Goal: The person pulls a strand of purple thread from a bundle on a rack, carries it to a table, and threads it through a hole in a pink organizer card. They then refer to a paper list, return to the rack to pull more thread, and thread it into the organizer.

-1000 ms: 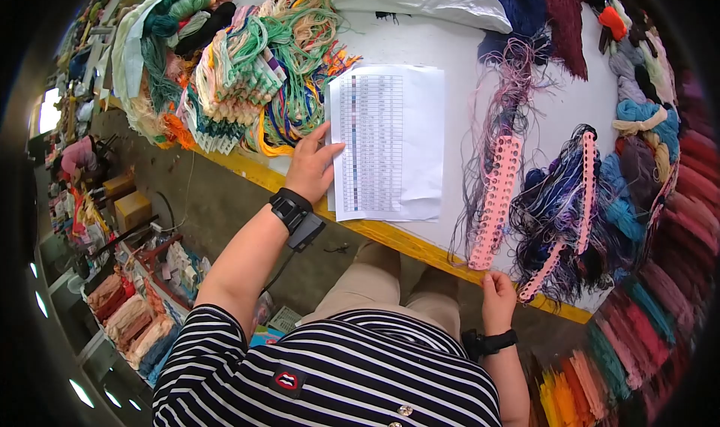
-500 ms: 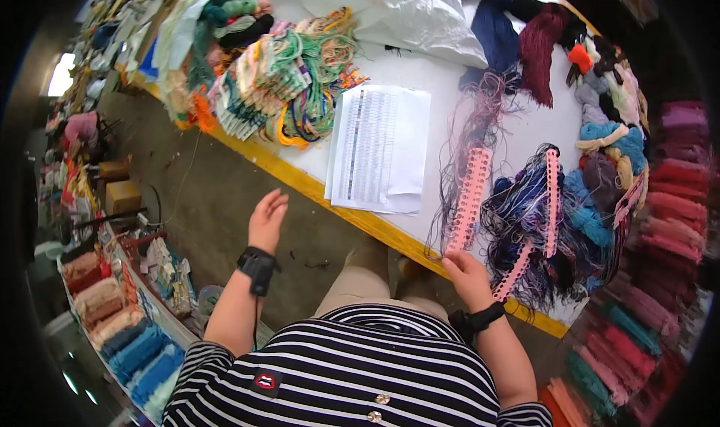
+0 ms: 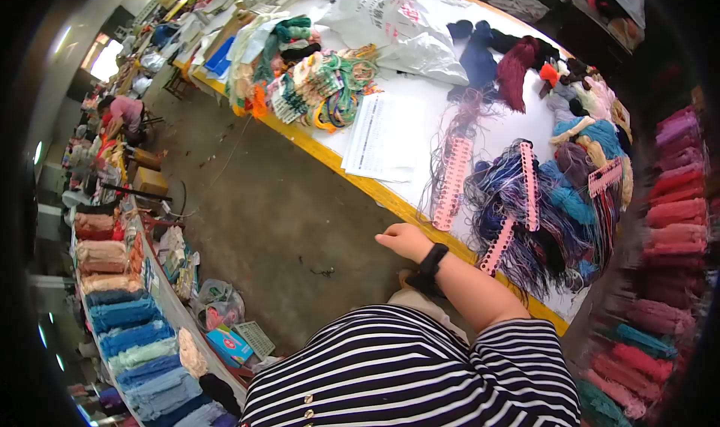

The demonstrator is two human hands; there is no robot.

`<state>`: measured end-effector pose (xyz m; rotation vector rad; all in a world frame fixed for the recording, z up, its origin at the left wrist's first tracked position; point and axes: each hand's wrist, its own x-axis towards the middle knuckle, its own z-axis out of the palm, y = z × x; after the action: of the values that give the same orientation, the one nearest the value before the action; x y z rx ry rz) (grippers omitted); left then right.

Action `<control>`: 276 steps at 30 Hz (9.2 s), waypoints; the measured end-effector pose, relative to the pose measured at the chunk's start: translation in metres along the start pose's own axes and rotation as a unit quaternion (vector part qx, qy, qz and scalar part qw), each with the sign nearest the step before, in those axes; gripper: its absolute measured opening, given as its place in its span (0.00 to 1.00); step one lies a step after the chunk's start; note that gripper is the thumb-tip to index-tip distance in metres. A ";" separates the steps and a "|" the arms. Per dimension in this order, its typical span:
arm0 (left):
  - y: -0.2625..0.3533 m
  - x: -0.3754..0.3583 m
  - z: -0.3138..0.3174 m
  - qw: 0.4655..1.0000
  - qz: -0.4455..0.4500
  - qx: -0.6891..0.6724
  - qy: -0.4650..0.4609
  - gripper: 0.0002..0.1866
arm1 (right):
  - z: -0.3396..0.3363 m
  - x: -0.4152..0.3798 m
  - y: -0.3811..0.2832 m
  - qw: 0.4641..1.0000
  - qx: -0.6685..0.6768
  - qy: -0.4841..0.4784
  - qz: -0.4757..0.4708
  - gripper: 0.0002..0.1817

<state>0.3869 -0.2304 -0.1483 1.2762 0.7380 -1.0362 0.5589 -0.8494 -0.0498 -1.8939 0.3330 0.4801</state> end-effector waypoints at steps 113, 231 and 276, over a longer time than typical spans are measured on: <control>-0.307 -0.560 -0.542 0.257 0.212 -0.276 0.902 0.25 | 1.345 -0.482 -0.344 0.506 0.088 -0.840 -0.175 0.26; -0.257 -0.504 -0.566 0.425 0.563 -0.558 0.437 0.18 | 0.762 -0.091 -0.243 0.814 0.164 -0.490 0.265 0.05; 0.143 -0.212 0.299 0.842 0.388 0.253 -0.278 0.09 | 0.072 -0.374 -0.118 0.988 0.049 0.078 -0.127 0.09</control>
<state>0.4051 -0.4836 0.1527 1.4192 -0.5274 -0.8501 0.2709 -0.7387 0.2023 -1.8491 0.2102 0.1420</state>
